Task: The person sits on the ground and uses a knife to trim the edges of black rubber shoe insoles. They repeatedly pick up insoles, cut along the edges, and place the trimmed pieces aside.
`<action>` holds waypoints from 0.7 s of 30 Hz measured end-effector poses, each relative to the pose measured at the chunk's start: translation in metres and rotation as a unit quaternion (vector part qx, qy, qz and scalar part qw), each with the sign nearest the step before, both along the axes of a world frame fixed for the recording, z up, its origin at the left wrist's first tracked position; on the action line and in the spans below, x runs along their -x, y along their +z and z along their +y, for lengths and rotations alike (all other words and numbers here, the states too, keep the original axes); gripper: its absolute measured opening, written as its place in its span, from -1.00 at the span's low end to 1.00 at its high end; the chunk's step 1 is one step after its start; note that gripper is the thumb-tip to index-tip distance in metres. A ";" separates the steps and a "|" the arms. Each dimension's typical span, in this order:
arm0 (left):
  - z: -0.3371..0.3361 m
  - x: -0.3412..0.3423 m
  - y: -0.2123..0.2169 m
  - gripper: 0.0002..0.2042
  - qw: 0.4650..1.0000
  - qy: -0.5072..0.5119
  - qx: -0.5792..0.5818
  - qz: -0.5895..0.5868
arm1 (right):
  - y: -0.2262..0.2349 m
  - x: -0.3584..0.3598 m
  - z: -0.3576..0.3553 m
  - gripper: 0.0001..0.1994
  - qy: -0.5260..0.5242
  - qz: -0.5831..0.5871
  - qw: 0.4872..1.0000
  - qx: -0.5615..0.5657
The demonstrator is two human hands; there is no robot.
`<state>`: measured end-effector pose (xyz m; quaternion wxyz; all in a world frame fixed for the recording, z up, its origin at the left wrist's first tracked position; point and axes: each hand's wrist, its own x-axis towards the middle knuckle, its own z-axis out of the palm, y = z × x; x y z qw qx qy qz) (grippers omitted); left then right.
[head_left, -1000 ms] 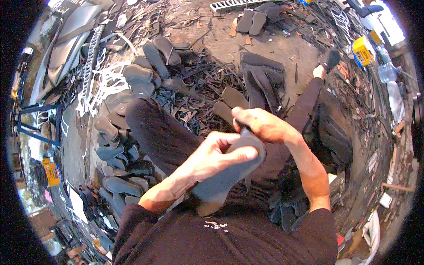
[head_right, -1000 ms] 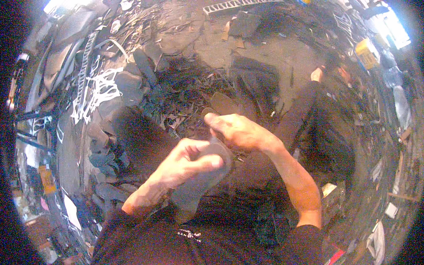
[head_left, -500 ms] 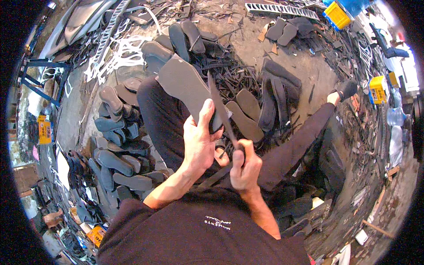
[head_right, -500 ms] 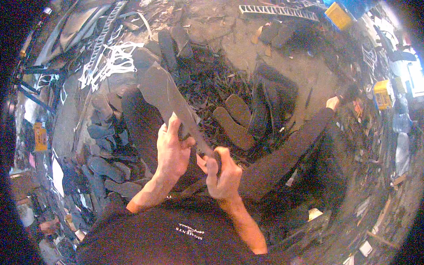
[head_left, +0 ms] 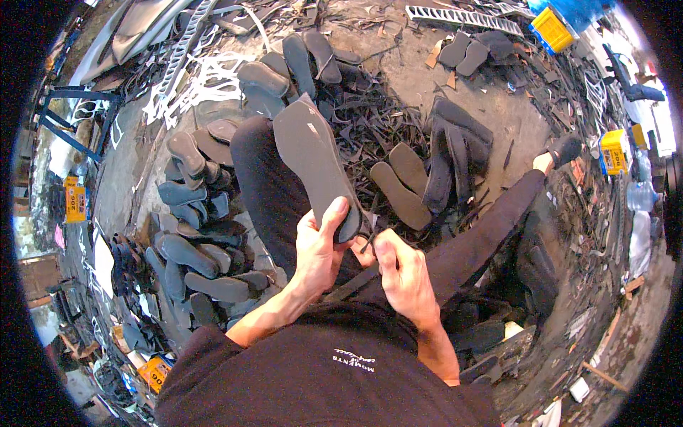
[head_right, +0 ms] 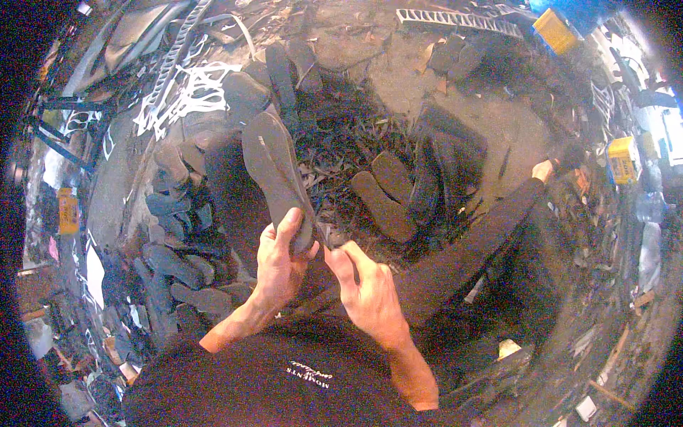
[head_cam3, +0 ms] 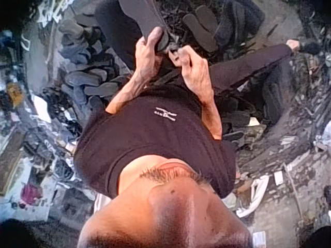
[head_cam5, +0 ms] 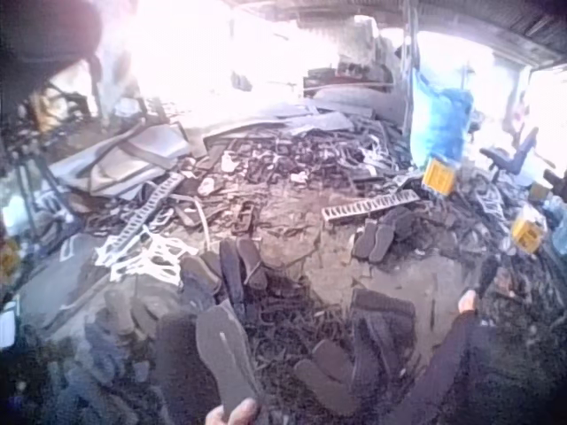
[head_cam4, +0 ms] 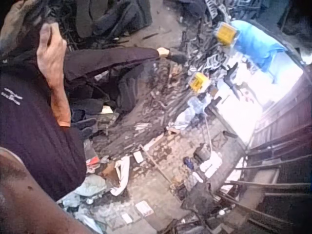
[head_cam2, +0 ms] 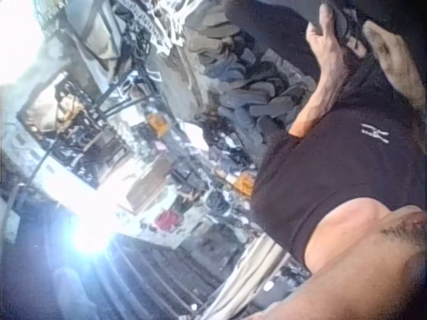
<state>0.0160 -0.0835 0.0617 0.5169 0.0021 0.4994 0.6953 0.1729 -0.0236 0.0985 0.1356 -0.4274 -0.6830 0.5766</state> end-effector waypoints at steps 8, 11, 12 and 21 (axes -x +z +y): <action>-0.014 0.000 -0.005 -0.76 1.000 0.004 0.008 0.002 | -0.037 0.016 0.005 -0.50 -0.028 0.021 0.999 0.039; -0.022 0.010 -0.012 -0.74 1.000 -0.016 -0.014 -0.010 | -0.042 -0.013 -0.019 -0.51 -0.012 0.026 0.998 -0.048; -0.021 0.012 -0.010 -0.74 1.000 -0.019 -0.015 -0.003 | -0.047 -0.011 -0.018 -0.50 -0.013 0.043 0.998 -0.044; -0.024 0.009 -0.008 -0.78 0.995 -0.063 -0.071 -0.015 | -0.084 0.093 0.052 -0.58 -0.092 0.099 0.983 -0.122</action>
